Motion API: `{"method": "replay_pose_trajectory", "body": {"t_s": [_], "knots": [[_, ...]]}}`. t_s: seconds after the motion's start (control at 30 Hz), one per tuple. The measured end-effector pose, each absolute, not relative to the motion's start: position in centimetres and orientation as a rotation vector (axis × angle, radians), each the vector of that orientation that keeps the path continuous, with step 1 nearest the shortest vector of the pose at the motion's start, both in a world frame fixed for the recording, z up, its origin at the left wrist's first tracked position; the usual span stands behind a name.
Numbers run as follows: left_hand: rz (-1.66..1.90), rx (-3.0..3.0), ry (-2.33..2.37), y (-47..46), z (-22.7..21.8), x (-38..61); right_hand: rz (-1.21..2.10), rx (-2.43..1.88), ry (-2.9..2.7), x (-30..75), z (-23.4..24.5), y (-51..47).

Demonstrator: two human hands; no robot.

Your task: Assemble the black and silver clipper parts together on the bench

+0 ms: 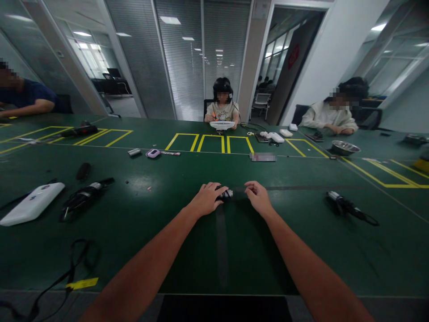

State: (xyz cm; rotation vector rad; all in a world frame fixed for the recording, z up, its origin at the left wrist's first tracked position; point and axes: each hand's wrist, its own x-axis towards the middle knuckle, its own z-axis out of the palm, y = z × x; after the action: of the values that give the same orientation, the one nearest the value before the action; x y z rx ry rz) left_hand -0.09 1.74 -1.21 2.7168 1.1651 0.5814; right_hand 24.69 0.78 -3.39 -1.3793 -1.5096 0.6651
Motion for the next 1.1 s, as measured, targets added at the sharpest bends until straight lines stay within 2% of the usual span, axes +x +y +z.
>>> {"method": "replay_pose_trajectory", "body": {"t_s": [0.37, 0.47, 0.53, 0.6, 0.7, 0.87, 1.1], "knots": [[0.699, 2.705, 1.152, 0.4, 0.6, -0.2, 0.62, -1.349, -1.487, 24.7, -3.4, 0.7], [0.834, 2.642, 1.355, 1.6, 1.5, -2.1, 0.629, -1.347, -1.484, 24.7, -3.4, 0.6], [0.886, 2.517, 1.655, 3.1, 2.0, -4.8, 0.638, -1.34, -1.489, 24.5, -3.3, 0.5], [0.769, 2.355, 2.004, 4.8, 2.2, -8.3, 0.644, -1.332, -1.492, 24.3, -3.2, 0.4], [0.407, 2.068, 2.415, 6.7, 2.3, -14.4, 0.648, -1.328, -1.505, 24.1, -3.0, 0.3], [-0.102, 1.786, 2.613, 7.1, 2.0, -21.6, 0.649, -1.323, -1.523, 23.8, -2.8, 0.1], [-0.21, 1.832, 2.618, 5.7, 1.6, -22.7, 0.664, -1.352, -1.532, 24.1, -3.2, 0.3]]}}
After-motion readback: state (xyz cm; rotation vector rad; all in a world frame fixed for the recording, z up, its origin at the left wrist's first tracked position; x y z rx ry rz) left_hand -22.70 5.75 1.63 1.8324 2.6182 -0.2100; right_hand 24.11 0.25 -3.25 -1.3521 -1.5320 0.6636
